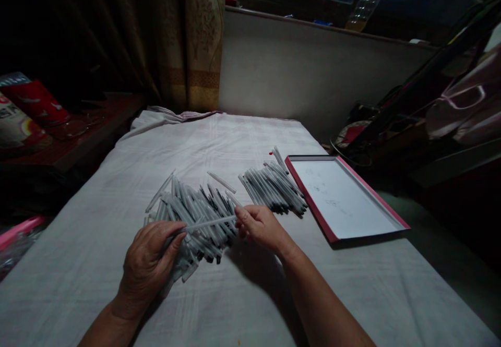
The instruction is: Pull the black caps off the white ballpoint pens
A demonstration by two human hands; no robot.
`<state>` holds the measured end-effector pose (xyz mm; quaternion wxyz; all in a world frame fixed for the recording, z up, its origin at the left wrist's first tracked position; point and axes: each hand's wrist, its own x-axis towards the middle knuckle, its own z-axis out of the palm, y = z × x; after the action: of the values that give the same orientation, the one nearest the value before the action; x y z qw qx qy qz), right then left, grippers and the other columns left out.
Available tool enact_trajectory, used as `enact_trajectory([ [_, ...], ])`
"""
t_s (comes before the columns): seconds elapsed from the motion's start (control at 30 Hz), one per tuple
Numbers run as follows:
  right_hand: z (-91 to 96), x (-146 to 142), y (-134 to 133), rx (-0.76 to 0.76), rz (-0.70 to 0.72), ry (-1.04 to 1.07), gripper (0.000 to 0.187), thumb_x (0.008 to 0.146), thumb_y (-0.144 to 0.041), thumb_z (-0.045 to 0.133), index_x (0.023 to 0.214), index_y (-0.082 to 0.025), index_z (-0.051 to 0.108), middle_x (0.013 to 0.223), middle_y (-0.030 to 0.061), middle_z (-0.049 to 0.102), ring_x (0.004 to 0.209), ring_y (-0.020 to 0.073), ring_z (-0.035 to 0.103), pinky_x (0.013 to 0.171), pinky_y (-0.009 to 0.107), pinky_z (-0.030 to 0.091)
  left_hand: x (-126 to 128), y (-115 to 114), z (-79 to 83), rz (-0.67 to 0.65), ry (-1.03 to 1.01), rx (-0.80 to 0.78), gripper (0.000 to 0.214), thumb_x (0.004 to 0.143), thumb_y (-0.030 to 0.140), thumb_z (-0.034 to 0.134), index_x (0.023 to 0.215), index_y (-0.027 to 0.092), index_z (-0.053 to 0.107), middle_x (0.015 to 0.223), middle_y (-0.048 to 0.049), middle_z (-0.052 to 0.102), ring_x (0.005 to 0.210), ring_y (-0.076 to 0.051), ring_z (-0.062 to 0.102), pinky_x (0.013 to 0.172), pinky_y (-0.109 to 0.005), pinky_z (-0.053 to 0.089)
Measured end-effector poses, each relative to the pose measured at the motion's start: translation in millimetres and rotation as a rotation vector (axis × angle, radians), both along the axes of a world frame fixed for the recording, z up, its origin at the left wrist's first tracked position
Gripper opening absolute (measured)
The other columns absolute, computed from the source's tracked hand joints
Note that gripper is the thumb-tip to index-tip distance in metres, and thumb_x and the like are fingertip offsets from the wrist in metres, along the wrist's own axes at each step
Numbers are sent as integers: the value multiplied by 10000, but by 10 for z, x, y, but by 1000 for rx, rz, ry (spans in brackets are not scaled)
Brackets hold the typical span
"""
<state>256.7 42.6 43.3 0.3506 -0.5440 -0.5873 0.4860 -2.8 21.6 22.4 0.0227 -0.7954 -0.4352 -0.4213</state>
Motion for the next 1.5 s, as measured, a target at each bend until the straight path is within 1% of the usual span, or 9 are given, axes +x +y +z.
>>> enact_trajectory([
  [0.3,36,-35,-5,-156,74,184,676,739,-822,590,506,-187,575,374,-22,519,335,79,376,369,208,267,23,-25,15,-31,-5,-34,133,939,310,607,1034,251,679,875,-13,741,819,-190,693,797,-323,531],
  [0.4,58,-17,3,-149,58,231,619,741,-763,639,535,-181,593,383,-29,527,346,80,405,384,205,288,28,-15,35,-68,4,-41,146,932,332,619,1022,253,702,849,-8,746,791,-184,694,781,-317,526],
  [0.57,114,31,0,-40,63,272,487,750,-628,713,587,-175,635,502,-4,636,455,100,525,497,226,415,22,3,76,-110,-37,-107,143,935,358,621,967,247,706,811,14,736,759,-154,678,739,-283,513],
  [0.73,179,55,-39,142,64,255,250,802,-437,725,799,-191,769,685,24,739,631,147,653,637,274,503,-21,27,72,-122,-70,-196,190,949,372,575,887,231,687,761,12,705,725,-150,652,710,-277,515],
  [0.97,209,41,-80,269,24,203,205,842,-382,699,867,-203,796,691,35,754,628,163,669,615,283,513,13,-1,125,-139,-27,-271,365,992,396,426,721,218,594,626,5,614,624,-150,591,649,-284,489],
  [1.13,196,29,-96,299,13,217,187,847,-366,704,874,-212,805,728,42,759,664,172,685,629,283,520,48,-32,212,-180,-135,-459,542,1010,502,327,563,223,451,521,5,476,519,-138,485,516,-271,417],
  [1.33,260,-2,-126,359,24,208,150,842,-329,703,866,-221,804,760,41,764,695,176,685,686,309,536,16,-65,240,-260,-421,-946,629,954,685,290,526,237,401,420,35,344,372,-108,306,376,-255,303],
  [1.4,283,-6,-125,343,26,223,165,830,-359,717,863,-219,797,779,42,762,712,173,681,690,302,533,10,-60,254,-232,-424,-918,622,943,689,327,544,226,449,426,33,377,376,-109,341,377,-247,315],
  [1.5,270,4,-118,219,59,269,270,823,-454,713,898,-201,772,768,36,749,657,148,650,627,267,510,16,-35,263,-140,-325,-657,483,919,617,481,713,202,620,539,16,556,476,-129,517,450,-235,411],
])
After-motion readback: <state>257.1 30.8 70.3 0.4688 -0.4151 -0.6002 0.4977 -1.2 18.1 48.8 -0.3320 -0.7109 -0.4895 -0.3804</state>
